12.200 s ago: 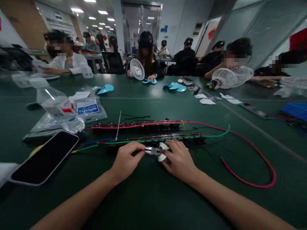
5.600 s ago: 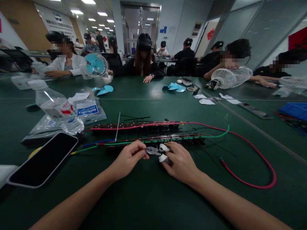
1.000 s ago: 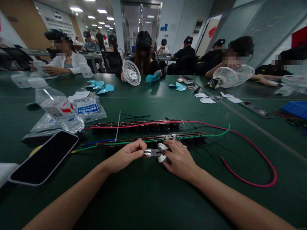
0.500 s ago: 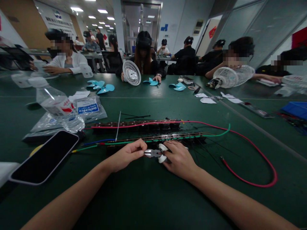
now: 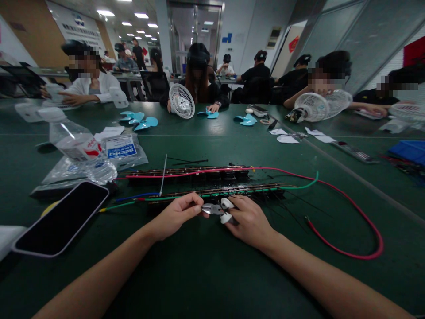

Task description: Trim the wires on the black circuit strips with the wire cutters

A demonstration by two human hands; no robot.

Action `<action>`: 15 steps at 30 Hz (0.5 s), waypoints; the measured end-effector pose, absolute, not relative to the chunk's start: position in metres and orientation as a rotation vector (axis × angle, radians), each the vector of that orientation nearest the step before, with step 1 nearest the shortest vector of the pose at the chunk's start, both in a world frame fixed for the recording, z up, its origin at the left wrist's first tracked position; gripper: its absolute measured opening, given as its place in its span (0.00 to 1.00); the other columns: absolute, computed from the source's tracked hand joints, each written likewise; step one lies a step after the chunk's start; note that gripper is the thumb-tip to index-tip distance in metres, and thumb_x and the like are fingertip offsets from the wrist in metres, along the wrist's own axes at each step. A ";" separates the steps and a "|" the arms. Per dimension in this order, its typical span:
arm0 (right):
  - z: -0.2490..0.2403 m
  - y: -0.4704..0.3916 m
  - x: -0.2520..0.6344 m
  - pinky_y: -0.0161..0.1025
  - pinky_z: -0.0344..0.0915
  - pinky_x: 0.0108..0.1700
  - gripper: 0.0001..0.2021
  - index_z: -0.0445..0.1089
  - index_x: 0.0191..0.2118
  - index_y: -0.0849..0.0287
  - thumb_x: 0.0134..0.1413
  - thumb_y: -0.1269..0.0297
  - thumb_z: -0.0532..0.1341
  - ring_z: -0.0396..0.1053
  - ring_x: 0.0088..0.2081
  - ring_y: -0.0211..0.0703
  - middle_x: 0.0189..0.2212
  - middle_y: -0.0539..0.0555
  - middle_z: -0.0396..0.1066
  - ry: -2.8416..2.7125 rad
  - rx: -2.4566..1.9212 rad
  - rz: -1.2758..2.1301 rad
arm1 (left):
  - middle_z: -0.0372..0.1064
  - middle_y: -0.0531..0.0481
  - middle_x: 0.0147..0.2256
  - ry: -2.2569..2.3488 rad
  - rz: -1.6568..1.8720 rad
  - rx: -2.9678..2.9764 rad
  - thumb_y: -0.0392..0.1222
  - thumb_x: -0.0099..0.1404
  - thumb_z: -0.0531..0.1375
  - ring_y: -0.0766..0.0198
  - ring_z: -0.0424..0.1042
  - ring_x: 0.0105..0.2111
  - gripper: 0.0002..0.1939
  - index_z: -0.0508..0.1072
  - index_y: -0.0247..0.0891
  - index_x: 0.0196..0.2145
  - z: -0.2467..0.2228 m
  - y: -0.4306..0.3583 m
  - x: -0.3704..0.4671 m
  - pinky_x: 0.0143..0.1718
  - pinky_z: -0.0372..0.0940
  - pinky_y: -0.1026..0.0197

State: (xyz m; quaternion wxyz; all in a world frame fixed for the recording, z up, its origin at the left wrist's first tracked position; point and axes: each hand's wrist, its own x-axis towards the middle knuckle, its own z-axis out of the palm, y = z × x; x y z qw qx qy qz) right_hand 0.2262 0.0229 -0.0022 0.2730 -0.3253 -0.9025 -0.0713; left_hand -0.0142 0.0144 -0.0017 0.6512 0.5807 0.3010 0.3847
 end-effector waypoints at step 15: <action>0.001 0.022 0.226 0.50 0.66 0.44 0.05 0.72 0.28 0.63 0.49 0.68 0.60 0.66 0.43 0.52 0.40 0.63 0.67 -2.426 -0.957 -0.124 | 0.68 0.53 0.29 0.776 0.903 1.323 0.42 0.66 0.56 0.65 0.67 0.33 0.06 0.66 0.37 0.37 -0.002 0.015 -0.012 0.41 0.59 0.59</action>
